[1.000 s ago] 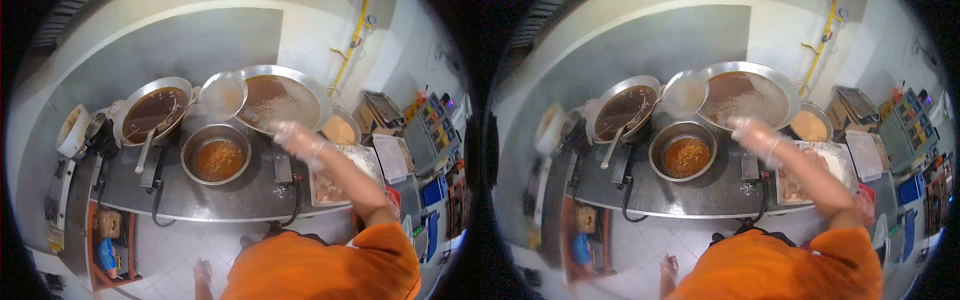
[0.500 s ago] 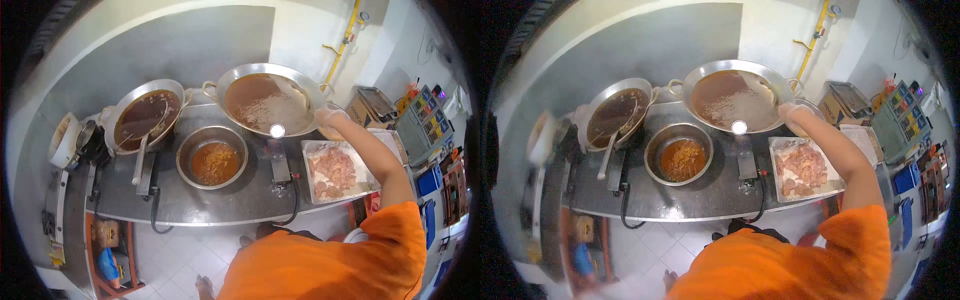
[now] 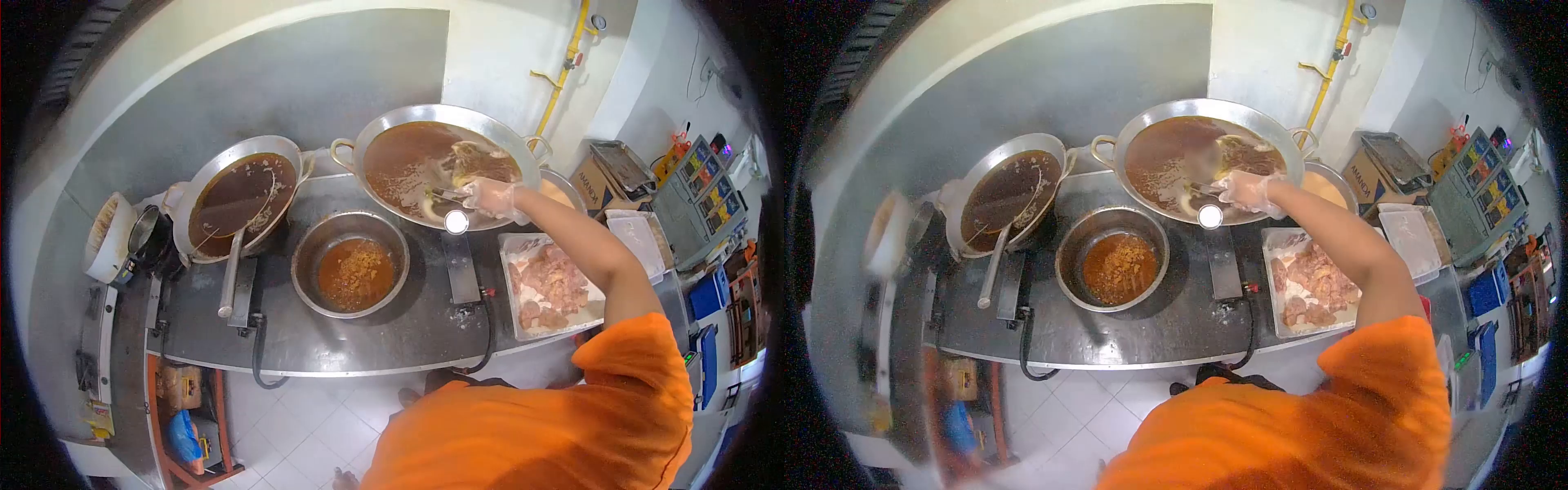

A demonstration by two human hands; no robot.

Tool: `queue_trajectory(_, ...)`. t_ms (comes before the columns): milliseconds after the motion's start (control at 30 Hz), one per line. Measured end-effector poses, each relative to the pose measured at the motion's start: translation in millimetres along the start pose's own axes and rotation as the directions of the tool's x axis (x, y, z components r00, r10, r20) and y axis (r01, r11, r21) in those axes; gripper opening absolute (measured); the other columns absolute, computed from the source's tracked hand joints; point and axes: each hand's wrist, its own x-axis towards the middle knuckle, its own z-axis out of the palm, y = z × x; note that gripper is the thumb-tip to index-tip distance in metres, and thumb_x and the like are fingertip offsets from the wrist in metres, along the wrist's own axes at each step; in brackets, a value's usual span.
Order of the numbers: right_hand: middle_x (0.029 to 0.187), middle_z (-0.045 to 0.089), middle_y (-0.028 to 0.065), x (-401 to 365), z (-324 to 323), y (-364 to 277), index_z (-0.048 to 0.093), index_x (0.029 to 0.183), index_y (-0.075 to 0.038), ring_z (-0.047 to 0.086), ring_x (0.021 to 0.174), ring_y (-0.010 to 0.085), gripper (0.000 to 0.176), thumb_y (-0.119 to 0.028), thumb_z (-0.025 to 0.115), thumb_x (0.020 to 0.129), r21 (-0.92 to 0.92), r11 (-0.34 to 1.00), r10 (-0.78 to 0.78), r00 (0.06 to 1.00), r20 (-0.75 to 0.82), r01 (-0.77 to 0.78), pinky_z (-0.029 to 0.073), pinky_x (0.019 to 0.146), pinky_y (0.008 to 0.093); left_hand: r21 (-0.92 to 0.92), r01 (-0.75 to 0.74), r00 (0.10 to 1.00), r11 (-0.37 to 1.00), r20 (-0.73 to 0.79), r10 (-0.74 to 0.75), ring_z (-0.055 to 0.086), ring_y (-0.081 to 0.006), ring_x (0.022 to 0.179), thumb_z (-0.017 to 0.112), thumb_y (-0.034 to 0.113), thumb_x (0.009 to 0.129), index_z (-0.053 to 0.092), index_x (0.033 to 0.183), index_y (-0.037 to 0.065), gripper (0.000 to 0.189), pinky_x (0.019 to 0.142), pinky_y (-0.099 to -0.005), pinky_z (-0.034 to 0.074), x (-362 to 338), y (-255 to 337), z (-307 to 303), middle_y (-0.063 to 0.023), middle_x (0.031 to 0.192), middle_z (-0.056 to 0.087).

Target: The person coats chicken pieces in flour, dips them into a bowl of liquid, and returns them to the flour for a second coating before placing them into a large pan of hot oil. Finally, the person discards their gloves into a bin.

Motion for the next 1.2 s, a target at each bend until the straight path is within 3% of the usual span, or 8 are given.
queue_trajectory(267,0.056,0.039,-0.0052,-47.1,-5.9,-29.5,0.044,0.146,-0.011,0.036,0.047,0.0078,0.053,-0.018,0.055,0.094,0.411,0.909,0.078,0.997,-0.008,-0.068,0.035,0.045,0.0293,0.096,-0.195,0.98,0.976,-0.025,0.198,0.041,-0.014,0.047,0.046,0.045,0.099,0.053,0.078,0.011,0.041,0.041,-0.0269,0.032,-46.8,65.3,92.5,-0.0005,0.058,0.045)
queue_trajectory(433,0.091,0.07,0.0156,-49.7,10.6,-36.1,0.044,0.143,-0.005,0.063,0.075,0.0233,0.049,-0.022,0.05,0.098,-0.353,0.869,-0.397,0.914,-0.083,0.346,0.051,0.074,0.0355,0.175,-0.292,0.955,0.94,0.094,0.28,0.051,-0.0125,0.056,0.049,0.042,0.097,0.057,0.09,0.01,0.034,0.045,-0.0273,0.036,-56.1,111.8,176.6,-0.0014,0.071,0.055)
queue_trajectory(467,0.118,0.065,0.0204,-79.6,14.6,-88.6,0.044,0.142,-0.004,0.064,0.1,0.0326,0.048,-0.025,0.049,0.099,-0.294,0.944,-0.184,0.979,-0.086,0.151,0.048,0.091,0.038,0.152,-0.312,0.947,0.938,0.127,0.295,0.051,-0.0117,0.057,0.051,0.041,0.097,0.058,0.093,0.01,0.031,0.047,-0.0273,0.037,-70.0,118.3,200.7,-0.0012,0.074,0.056)
queue_trajectory(633,0.101,0.064,0.031,-107.3,89.4,-159.7,0.057,0.118,0.009,0.067,0.096,0.0367,0.07,-0.05,0.024,0.103,0.09,0.878,0.442,0.868,0.225,-0.47,0.051,0.085,0.044,0.285,-0.395,0.882,0.873,0.383,0.274,0.049,-0.01,0.061,0.054,0.037,0.096,0.06,0.106,0.01,0.029,0.05,-0.0256,0.038,-115.4,138.5,293.7,-0.0008,0.082,0.057)
queue_trajectory(767,0.077,0.067,0.02,-24.8,233.3,-49.0,0.062,0.107,0.007,0.069,0.071,0.0319,0.047,-0.037,0.046,0.098,0.001,0.989,-0.149,0.987,-0.052,0.149,0.053,0.071,0.044,0.352,-0.408,0.817,0.842,0.552,0.166,0.05,-0.0101,0.062,0.052,0.033,0.098,0.061,0.106,0.009,0.027,0.05,-0.0246,0.038,-157.8,130.4,356.0,-0.0024,0.086,0.059)
queue_trajectory(933,0.088,0.068,0.0216,-49.0,210.7,-78.5,0.058,0.122,-0.005,0.067,0.082,0.0374,0.038,-0.032,0.045,0.099,0.378,0.897,0.155,0.965,0.21,-0.227,0.052,0.075,0.0431,0.392,-0.489,0.758,0.779,0.634,0.157,0.06,-0.0193,0.094,0.05,0.033,0.099,0.059,0.112,0.004,0.033,0.074,-0.0338,0.051,-225.3,97.1,417.0,-0.0087,0.104,0.062)
queue_trajectory(1100,0.105,0.064,0.024,-87.8,204.8,36.8,0.058,0.119,0.004,0.064,0.101,0.0326,0.075,-0.064,0.053,0.088,0.487,0.87,0.116,0.925,-0.363,0.082,0.047,0.094,0.0458,0.292,-0.471,0.709,0.832,0.687,0.16,0.055,-0.0268,0.112,0.056,0.036,0.096,0.051,0.124,0.008,0.04,0.092,-0.0424,0.045,-267.7,46.3,486.8,-0.0118,0.13,0.054)
queue_trajectory(1200,0.103,0.064,0.0168,-170.7,152.0,118.4,0.044,0.137,0.001,0.063,0.099,0.0253,0.081,-0.06,0.061,0.086,0.906,0.423,0.343,0.923,-0.174,0.014,0.05,0.09,0.0401,0.358,-0.546,0.661,0.758,0.74,0.127,0.054,-0.0289,0.114,0.054,0.033,0.098,0.047,0.13,0.008,0.042,0.094,-0.0433,0.044,-309.2,1.2,555.3,-0.012,0.132,0.053)
